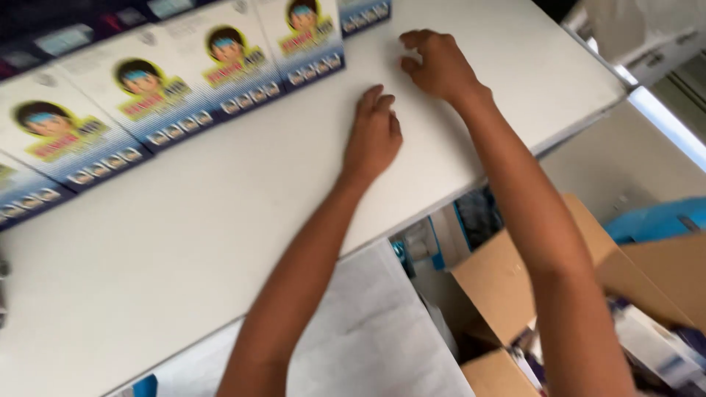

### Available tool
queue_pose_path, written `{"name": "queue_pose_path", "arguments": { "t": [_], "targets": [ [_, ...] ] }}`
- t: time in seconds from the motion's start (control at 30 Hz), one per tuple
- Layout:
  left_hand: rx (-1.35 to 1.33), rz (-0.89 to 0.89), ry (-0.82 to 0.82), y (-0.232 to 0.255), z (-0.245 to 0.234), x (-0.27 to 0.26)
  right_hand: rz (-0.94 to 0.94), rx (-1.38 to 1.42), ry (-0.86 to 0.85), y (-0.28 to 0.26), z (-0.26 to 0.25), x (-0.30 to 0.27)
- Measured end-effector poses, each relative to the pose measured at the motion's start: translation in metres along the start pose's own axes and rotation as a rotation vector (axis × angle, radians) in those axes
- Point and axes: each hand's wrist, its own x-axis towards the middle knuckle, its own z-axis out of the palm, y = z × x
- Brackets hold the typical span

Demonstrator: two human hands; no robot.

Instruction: The person sits on the floor and takes boxes of Fever Aid for Kids from a cardboard box. They place the boxes one by one onto a white shelf, arranging them in a neat row.

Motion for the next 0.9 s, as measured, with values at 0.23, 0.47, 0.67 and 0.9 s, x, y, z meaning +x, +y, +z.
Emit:
{"name": "queue_pose_path", "arguments": {
  "t": [0.23, 0.47, 0.67, 0.9],
  "targets": [
    [0.009, 0.306, -0.168, 0.031, -0.027, -0.013, -0.028, -0.014, -0.020, -0.118, -0.146, -0.238],
    [0.085, 0.938, -0.080, 0.158, -0.048, -0.071, 0.770, 0.045, 0.123, -0.081, -0.209, -0.490],
    [-0.348, 0.883, -0.482, 0.220, 0.043, -0.219, 1.015, -0.456, 0.275, 0.005, -0.222, -0.642],
    [-0.617, 0.127, -0.978, 0.218, 0.179, -0.368, 0.922, -0.607, 0.147, 0.042, -0.207, -0.690]
  ]
}}
